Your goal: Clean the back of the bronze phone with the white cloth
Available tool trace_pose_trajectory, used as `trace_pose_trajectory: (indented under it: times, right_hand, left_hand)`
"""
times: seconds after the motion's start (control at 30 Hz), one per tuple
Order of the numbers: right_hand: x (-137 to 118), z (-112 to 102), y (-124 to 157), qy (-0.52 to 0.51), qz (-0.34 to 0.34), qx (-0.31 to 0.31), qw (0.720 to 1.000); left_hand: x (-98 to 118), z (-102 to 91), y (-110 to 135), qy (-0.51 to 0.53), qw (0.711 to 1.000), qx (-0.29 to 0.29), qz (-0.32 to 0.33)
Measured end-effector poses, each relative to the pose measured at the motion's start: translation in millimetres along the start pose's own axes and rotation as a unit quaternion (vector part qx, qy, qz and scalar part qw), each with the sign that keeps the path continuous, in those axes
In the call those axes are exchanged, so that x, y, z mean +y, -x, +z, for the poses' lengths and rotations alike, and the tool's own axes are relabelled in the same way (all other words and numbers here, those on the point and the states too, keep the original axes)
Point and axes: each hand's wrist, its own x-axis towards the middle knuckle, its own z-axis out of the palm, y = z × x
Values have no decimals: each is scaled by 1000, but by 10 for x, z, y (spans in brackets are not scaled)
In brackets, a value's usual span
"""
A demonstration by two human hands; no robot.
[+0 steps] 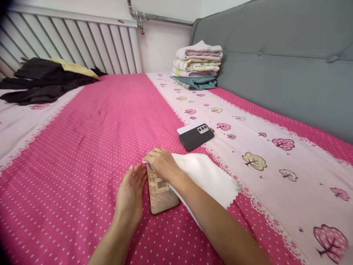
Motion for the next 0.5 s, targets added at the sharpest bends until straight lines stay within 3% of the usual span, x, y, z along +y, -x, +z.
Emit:
trace_pose_trajectory:
  times: [0.5]
  right_hand:
    - [-19,-140,68,112,225,-58,966]
  left_hand:
    - [18,-6,8,-21,1000,-2,-11]
